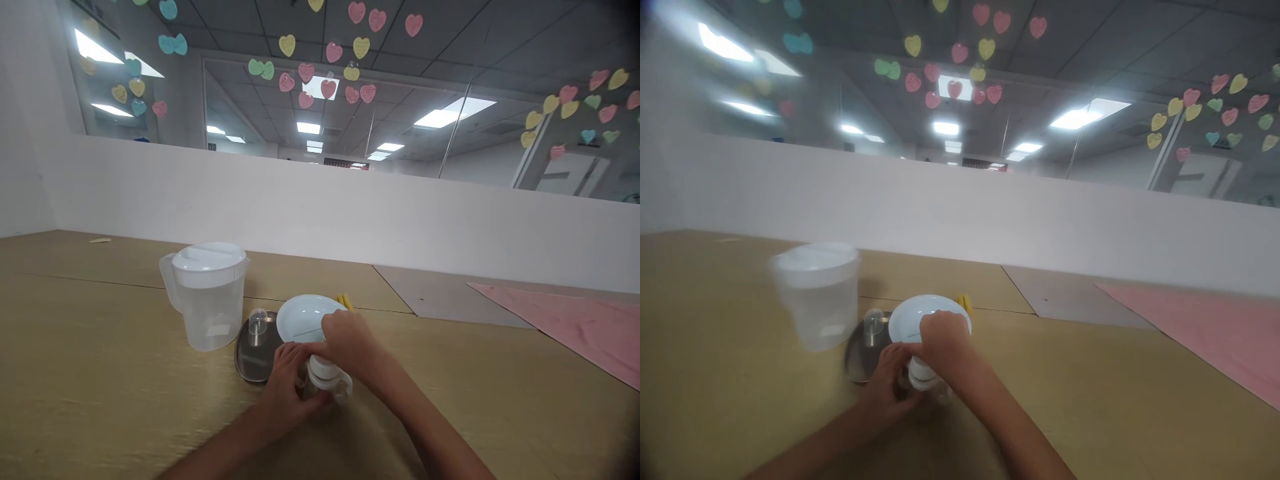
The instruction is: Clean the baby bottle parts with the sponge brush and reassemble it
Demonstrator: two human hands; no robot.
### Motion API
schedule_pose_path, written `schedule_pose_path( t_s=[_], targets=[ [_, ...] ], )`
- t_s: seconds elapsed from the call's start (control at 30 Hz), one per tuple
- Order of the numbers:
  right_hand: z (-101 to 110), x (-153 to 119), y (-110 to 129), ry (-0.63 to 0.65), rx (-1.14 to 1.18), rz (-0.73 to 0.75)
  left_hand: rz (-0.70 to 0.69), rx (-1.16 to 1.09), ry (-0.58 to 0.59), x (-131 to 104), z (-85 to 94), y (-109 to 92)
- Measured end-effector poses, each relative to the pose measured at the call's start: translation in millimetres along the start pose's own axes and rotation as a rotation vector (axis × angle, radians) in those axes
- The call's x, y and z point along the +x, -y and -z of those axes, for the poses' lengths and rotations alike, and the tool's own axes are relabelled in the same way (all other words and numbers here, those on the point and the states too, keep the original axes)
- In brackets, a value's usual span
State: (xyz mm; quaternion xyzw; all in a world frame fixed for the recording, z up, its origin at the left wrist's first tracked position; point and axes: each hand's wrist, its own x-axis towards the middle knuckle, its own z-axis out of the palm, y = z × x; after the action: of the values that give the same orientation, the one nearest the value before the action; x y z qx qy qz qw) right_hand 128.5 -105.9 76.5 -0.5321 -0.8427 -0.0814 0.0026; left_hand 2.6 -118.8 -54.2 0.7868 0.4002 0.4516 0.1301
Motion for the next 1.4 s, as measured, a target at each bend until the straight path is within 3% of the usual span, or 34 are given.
schedule_pose_path(
  t_s=[0.2,0.3,0.53,0.67,0.9,1.1,1.2,1.3,1.4],
  targets=[
    [4.9,-10.0,-16.0,-0.058,0.163,0.153,0.076,-0.044,-0.057,-3.6,-1.5,0.7],
    [6.2,-13.3,-20.8,-0.025,0.229,0.241,0.108,-0.063,-0.055,-3.6,-0.1,-1.4],
    [-1.8,0.0,-5.6,-0.026,0.032,0.065,0.066,-0.034,-0.051,-1.5,-1.0,-0.6],
    [-1.0,-2.3,-5.4,-0.027,0.032,0.004,0.051,0.006,-0.030,-1.5,-2.6,2.3],
    [4.5,-15.6,-13.0,-0.019,0.140,0.250,0.029,-0.018,-0.047,-1.2,-2.2,1.3],
    [2.3,-10.3,-4.3,-0.014,0.069,0.131,0.135,-0.090,-0.080,-4.6,-3.0,1.3],
    [3.4,-13.6,-9.9,-0.036,0.132,0.166,0.114,-0.095,-0.090,-4.8,-3.1,2.3],
    [0.4,-15.1,-9.6,0.048,0.150,0.256,0.096,-0.089,-0.098,-5.0,-4.3,3.9],
    [-6.3,-11.5,-0.3,0.030,0.091,0.173,0.097,-0.085,-0.086,-5.1,-5.6,4.7]
  ],
)
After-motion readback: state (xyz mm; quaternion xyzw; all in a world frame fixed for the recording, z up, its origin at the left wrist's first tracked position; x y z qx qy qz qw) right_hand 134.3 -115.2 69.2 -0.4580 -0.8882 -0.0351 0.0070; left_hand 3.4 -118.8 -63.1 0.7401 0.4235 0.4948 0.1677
